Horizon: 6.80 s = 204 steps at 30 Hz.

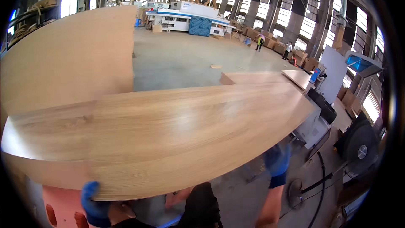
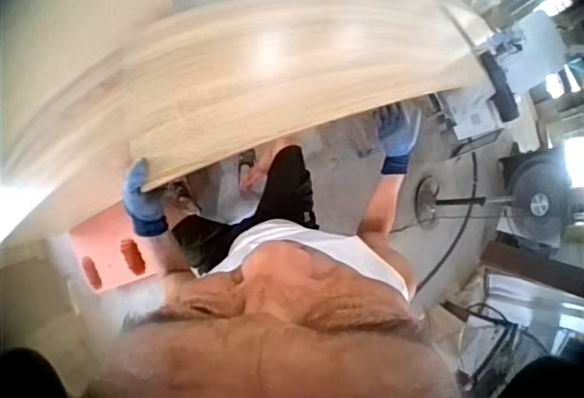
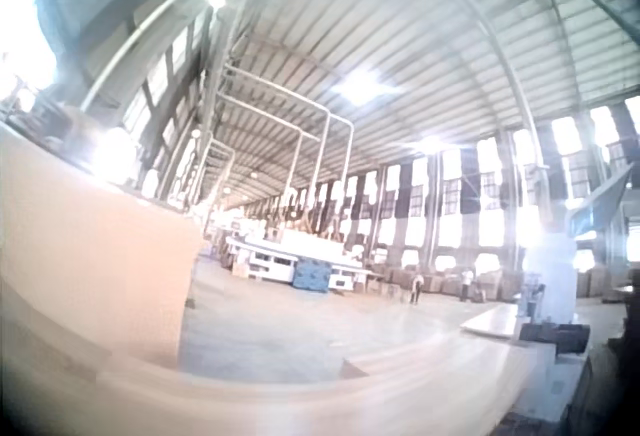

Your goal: The person repeatedly picks up large, light-colored wooden panels from a stack and places them onto a metal workbench. The person wears blue gloves and flip-flops while performing this repetitive stacking task in a workshop environment.

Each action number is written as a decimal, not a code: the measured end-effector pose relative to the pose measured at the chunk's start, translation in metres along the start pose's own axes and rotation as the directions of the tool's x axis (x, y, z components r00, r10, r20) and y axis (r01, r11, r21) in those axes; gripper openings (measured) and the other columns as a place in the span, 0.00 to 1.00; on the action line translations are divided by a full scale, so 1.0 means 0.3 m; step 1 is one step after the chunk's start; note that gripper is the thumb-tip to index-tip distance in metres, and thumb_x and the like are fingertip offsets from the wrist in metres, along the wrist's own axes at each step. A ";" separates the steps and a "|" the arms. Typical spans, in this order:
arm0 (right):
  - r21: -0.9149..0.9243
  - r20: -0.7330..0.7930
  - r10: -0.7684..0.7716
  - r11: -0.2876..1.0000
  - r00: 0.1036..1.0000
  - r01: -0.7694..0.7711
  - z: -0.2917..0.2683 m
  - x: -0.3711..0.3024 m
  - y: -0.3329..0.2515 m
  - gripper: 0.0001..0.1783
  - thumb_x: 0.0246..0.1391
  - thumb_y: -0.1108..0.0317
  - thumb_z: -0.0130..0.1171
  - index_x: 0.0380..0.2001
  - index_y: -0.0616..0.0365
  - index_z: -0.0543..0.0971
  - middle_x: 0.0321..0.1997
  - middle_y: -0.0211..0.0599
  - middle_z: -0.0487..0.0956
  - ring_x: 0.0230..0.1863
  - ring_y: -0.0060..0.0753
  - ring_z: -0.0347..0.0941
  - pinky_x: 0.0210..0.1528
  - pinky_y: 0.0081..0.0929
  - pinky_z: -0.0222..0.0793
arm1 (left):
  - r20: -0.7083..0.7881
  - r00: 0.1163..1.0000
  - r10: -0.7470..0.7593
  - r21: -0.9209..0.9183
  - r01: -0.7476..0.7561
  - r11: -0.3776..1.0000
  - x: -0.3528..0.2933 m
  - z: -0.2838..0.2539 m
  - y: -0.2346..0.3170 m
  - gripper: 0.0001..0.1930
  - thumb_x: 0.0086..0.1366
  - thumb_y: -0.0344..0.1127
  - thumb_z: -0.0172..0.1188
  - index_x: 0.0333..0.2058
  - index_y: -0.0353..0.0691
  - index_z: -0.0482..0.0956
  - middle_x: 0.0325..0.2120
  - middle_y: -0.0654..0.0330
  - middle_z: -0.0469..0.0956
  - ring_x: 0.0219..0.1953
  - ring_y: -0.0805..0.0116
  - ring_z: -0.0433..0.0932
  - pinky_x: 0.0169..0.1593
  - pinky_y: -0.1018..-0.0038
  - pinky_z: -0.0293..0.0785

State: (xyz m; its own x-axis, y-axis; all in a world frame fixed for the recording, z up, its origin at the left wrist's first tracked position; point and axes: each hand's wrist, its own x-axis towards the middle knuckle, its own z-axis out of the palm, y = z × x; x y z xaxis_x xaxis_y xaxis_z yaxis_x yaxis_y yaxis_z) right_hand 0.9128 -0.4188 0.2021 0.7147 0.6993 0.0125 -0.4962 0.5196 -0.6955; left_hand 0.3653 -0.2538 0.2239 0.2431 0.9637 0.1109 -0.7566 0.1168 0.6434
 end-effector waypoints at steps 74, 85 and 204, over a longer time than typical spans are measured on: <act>-0.860 0.510 0.311 0.184 0.802 0.476 0.849 0.027 1.282 0.30 0.60 0.47 0.43 0.32 0.71 0.72 0.27 0.64 0.76 0.33 0.63 0.74 0.37 0.48 0.69 | -0.340 0.300 0.891 0.719 0.694 0.041 0.451 -1.394 0.765 0.34 0.66 0.56 0.41 0.29 0.23 0.78 0.25 0.36 0.77 0.30 0.43 0.78 0.35 0.55 0.69; -0.857 0.513 0.269 0.107 0.815 0.504 0.853 0.024 1.291 0.29 0.60 0.48 0.42 0.28 0.68 0.72 0.25 0.62 0.76 0.31 0.61 0.75 0.35 0.49 0.70 | -0.531 0.342 0.775 0.841 0.327 0.431 0.457 -1.427 0.713 0.35 0.67 0.59 0.41 0.20 0.29 0.77 0.13 0.58 0.72 0.20 0.67 0.68 0.26 0.64 0.64; -0.301 0.324 0.624 0.781 0.711 -0.548 0.712 -0.475 0.873 0.24 0.64 0.50 0.41 0.52 0.56 0.69 0.44 0.41 0.77 0.42 0.37 0.77 0.42 0.36 0.75 | -0.322 0.612 0.722 0.376 -0.617 0.691 -0.062 -0.853 0.399 0.22 0.67 0.49 0.47 0.53 0.41 0.69 0.48 0.61 0.74 0.49 0.64 0.73 0.53 0.66 0.69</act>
State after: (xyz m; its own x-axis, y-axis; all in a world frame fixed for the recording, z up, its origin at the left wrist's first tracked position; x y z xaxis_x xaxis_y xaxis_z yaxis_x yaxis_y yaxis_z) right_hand 0.5757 -0.2774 0.1717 0.0390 0.9806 -0.1919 -0.6306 -0.1248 -0.7660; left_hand 0.1148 -0.1963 0.1049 -0.5930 0.7516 0.2888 -0.4444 -0.6046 0.6610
